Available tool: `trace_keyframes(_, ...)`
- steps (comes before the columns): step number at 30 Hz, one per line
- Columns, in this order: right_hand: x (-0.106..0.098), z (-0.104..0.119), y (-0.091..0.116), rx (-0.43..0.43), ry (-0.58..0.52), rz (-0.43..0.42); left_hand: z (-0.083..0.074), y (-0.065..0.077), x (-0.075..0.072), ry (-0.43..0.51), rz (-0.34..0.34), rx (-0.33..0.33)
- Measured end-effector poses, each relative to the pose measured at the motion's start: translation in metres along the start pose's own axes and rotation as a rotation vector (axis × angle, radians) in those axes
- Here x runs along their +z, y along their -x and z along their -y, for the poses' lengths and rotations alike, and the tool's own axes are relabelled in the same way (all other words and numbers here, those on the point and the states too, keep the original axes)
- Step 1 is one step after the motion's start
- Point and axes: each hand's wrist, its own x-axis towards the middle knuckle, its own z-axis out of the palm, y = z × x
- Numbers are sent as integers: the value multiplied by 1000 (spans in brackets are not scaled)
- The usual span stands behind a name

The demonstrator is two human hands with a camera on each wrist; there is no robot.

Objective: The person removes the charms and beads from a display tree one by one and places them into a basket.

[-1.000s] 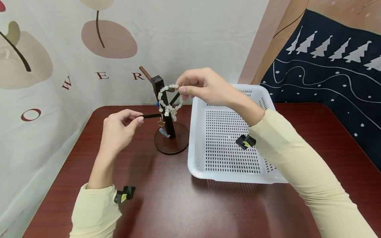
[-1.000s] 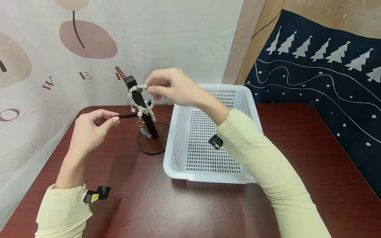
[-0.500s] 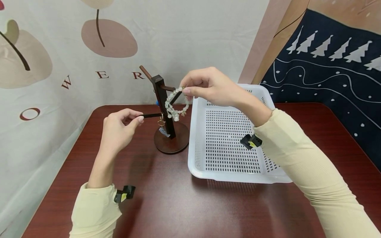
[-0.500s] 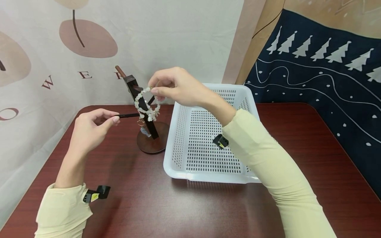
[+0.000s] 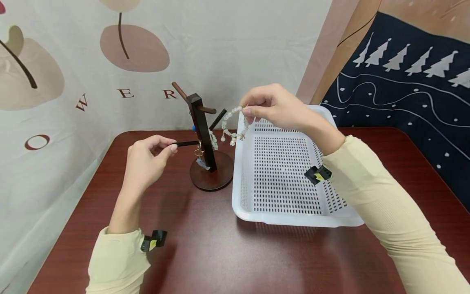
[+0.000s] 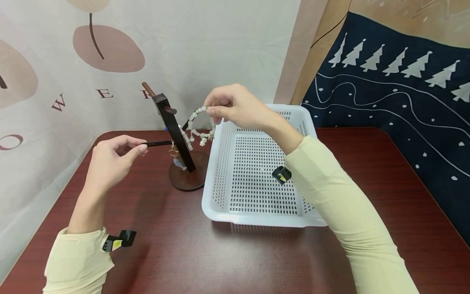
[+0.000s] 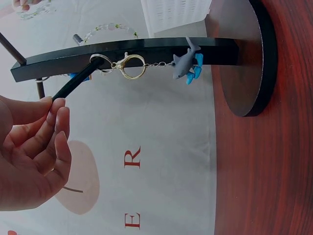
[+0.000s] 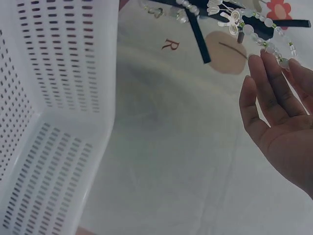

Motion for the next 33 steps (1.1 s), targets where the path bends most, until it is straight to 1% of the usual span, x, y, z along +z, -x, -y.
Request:
trace_keyframes(7, -8, -21, 6, 48, -12, -67, -1, 0, 0, 6, -5, 3)
trace_keyframes(10, -10, -32, 9, 78, -2, -87, -1, 1, 0, 7, -5, 2)
trace_keyframes(13, -11, -43, 12, 111, 31, -108, 0, 1, 0, 8, -7, 1)
trace_keyframes(20, -9, -71, 20, 262, 37, -152, 0, 0, 1, 11, -9, 2)
trace_keyframes(27, -5, -95, 25, 353, 54, -133, 0, 0, 0, 5, -10, 8)
trace_keyframes(33, 0, -108, 28, 409, 15, -128, 0, 0, 1, 5, -11, 6)
